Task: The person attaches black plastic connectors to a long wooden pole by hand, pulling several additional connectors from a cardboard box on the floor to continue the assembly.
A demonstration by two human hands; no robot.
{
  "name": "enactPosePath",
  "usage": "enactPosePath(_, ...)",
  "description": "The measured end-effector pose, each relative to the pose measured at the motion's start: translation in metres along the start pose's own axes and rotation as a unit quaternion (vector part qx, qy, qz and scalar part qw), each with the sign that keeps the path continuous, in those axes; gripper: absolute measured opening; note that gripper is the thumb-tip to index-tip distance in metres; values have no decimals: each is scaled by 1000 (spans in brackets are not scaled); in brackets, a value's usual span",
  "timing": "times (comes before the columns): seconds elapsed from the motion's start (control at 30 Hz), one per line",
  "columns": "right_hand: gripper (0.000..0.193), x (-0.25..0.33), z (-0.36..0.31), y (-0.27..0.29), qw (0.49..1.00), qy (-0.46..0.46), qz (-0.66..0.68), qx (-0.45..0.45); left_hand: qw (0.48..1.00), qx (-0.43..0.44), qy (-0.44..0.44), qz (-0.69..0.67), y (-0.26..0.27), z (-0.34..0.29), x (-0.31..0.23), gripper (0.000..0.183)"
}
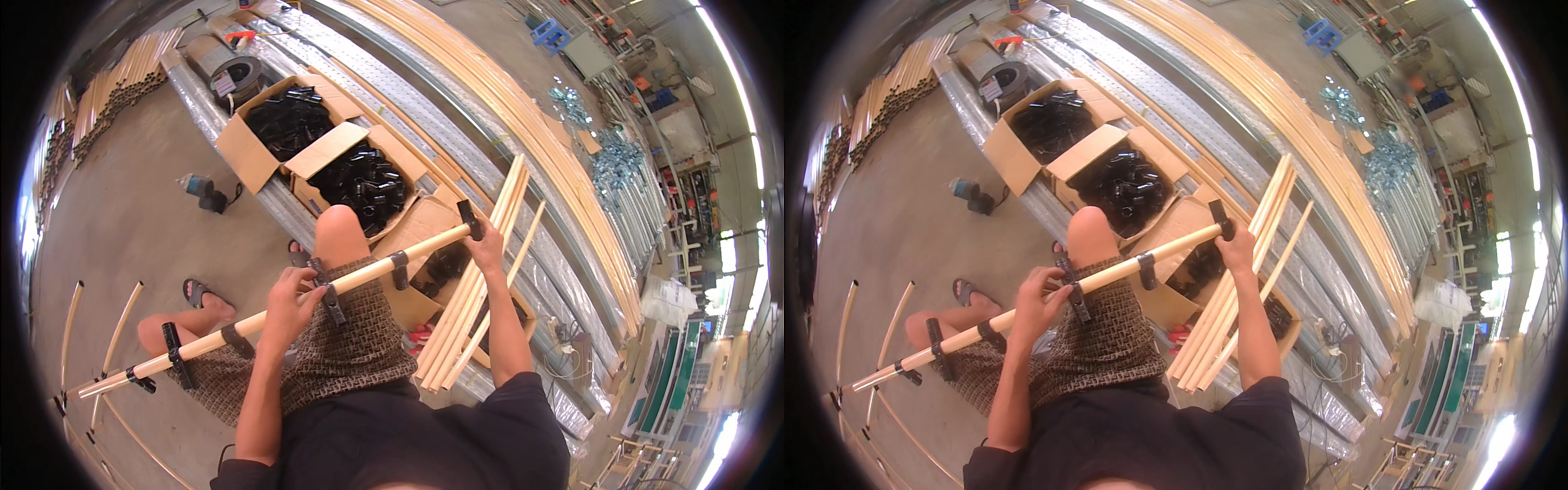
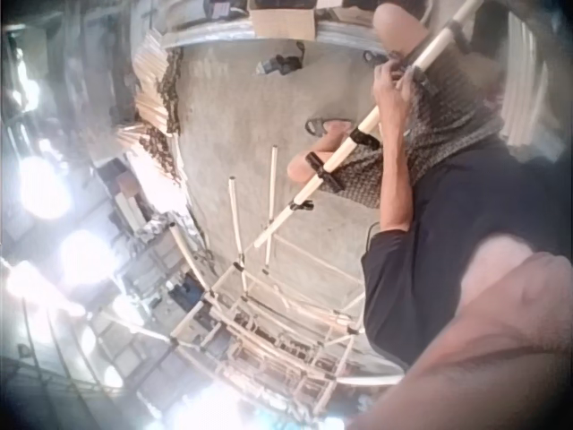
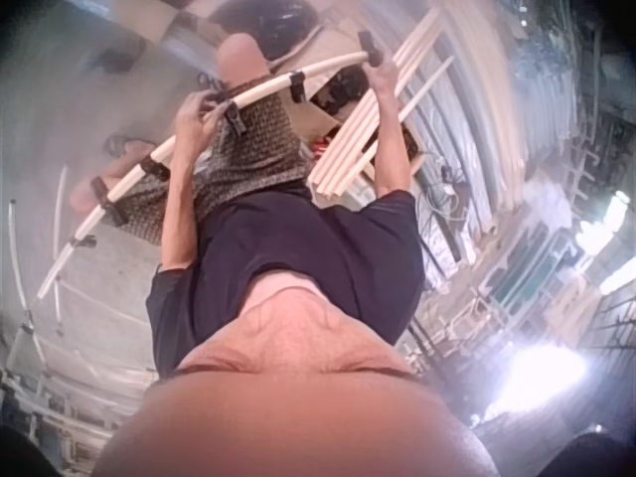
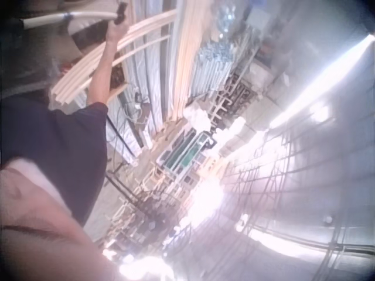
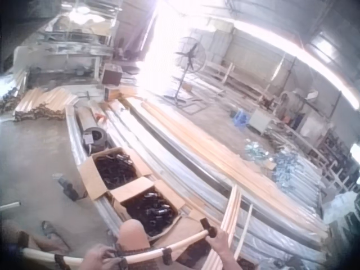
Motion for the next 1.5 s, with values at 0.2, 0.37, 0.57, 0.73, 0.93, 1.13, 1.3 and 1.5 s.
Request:
enactPosePath(0.2, 48, 5, -4, -15, 999, -10, 14, 50, 1000, -3, -10, 18, 2, 0, 3, 28)
enactPosePath(0.37, 55, 20, -1, -18, 995, -42, 20, 84, 1000, -9, -11, 3, 6, -2, 3, 26)
enactPosePath(0.57, 70, 27, 17, -25, 985, -58, 21, 161, 999, -20, -34, 25, 8, -3, 2, 23)
enactPosePath(0.73, 78, 13, 32, -40, 973, -125, 39, 189, 995, -50, -59, 60, 9, -4, -4, 19)
enactPosePath(0.93, 72, 36, 21, -43, 978, -95, 7, 185, 998, -36, -40, 34, 17, -9, 5, 19)
enactPosePath(1.13, 70, 71, 26, -50, 973, -20, -72, 217, 995, -62, -62, 41, 28, -7, 13, 20)
enactPosePath(1.3, 81, 69, 44, -78, 959, -51, 44, 276, 984, -62, 47, 163, 39, -6, 20, 34)
enactPosePath(1.5, 79, 102, 44, -80, 961, -100, -31, 256, 938, -35, 99, 331, 32, 1, 31, 47)
Point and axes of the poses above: each hand's wrist, its own z-axis towards the middle knuckle, its own y-axis out of the back of the hand, x = y × z, the point moved 7 cm from there along z, towards the middle knuckle, and after that the axes turned 12 degrees about z, right-handed, at the moved point
